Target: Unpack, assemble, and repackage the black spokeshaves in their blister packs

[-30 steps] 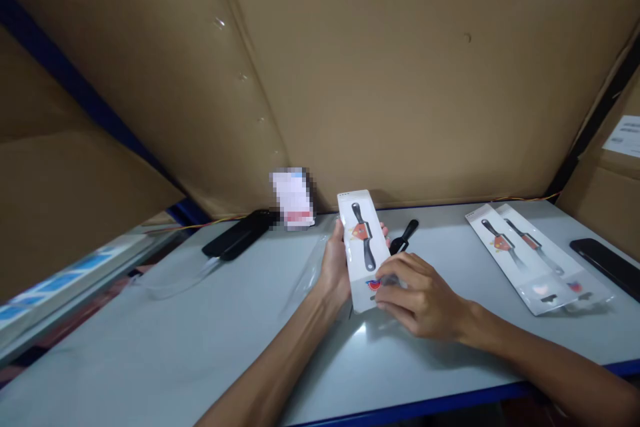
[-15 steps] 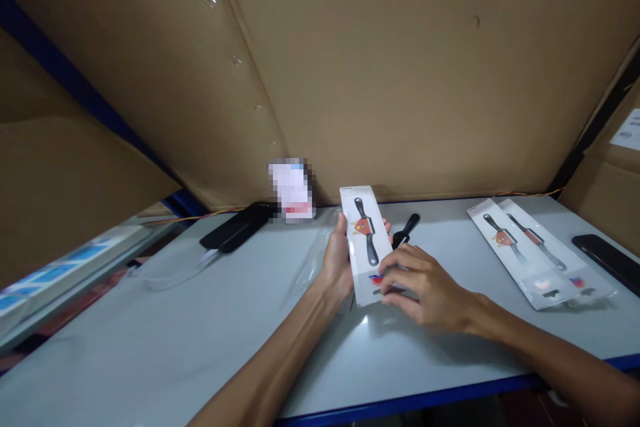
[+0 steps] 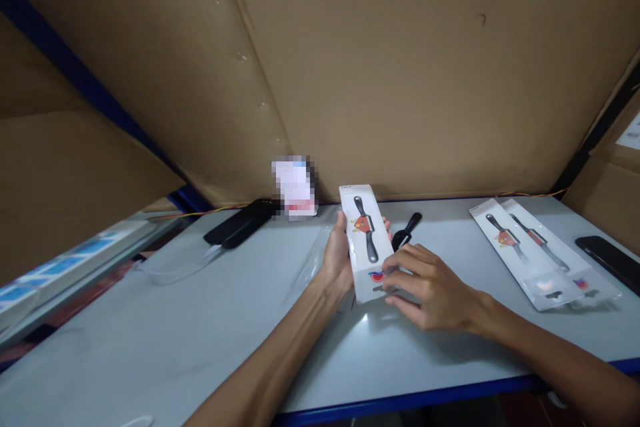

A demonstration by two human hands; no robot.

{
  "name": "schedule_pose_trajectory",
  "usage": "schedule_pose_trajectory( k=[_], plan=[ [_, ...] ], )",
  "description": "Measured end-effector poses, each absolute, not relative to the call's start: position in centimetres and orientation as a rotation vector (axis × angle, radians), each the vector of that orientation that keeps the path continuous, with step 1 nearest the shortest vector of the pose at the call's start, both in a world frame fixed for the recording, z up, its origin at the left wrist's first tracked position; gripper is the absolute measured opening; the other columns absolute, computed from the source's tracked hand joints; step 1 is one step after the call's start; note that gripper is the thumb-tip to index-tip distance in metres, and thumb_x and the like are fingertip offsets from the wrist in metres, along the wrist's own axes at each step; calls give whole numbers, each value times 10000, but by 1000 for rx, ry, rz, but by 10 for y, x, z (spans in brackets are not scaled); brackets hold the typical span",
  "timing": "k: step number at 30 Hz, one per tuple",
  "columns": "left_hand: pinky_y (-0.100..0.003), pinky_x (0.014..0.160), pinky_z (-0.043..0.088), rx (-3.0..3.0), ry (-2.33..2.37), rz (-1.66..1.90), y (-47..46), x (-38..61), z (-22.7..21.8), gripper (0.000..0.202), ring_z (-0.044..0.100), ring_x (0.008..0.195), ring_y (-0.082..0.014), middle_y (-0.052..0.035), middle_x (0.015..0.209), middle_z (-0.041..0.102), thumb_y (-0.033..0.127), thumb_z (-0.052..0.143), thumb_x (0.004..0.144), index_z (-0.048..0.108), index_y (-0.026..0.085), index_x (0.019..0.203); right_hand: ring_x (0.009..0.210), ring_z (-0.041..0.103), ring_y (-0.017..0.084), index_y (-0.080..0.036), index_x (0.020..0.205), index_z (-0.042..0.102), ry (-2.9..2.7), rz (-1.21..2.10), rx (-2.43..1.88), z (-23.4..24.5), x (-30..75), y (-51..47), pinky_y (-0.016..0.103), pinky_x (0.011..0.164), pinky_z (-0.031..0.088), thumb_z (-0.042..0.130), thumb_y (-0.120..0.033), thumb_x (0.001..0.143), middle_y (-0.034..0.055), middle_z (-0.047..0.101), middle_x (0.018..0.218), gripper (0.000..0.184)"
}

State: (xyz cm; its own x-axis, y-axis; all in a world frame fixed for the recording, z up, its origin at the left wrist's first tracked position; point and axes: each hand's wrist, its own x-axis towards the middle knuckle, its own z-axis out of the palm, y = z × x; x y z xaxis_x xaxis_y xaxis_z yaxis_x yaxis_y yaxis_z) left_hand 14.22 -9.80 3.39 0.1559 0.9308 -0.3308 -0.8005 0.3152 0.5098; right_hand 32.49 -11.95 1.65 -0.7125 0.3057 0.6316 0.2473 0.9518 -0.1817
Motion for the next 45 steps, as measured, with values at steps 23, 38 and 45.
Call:
schedule_pose_trajectory(
  k=[23, 38, 45],
  plan=[
    [-389, 648, 601, 276, 634, 1180, -96, 139, 24, 599, 706, 632, -254, -141, 769, 742, 565, 356, 985, 668, 60, 1068, 851, 573, 192, -169, 874, 648, -2462, 150, -446, 17, 321, -123, 353, 774, 494, 606, -236, 932, 74, 653, 954, 98],
    [-448, 701, 609, 213, 694, 1204, -99, 148, 28, 627, 721, 728, -294, -156, 797, 741, 586, 328, 982, 675, 72, 1072, 707, 525, 165, -168, 758, 638, -2366, 60, -431, 13, 318, -122, 320, 637, 443, 664, -383, 898, 49, 641, 835, 259],
    [-453, 702, 611, 167, 739, 1233, -101, 151, 31, 614, 713, 694, -283, -134, 754, 719, 589, 335, 981, 670, 79, 1054, 720, 566, 171, -160, 801, 649, -2384, -94, -395, 10, 317, -121, 317, 644, 453, 587, -362, 970, 48, 650, 816, 270]
  ],
)
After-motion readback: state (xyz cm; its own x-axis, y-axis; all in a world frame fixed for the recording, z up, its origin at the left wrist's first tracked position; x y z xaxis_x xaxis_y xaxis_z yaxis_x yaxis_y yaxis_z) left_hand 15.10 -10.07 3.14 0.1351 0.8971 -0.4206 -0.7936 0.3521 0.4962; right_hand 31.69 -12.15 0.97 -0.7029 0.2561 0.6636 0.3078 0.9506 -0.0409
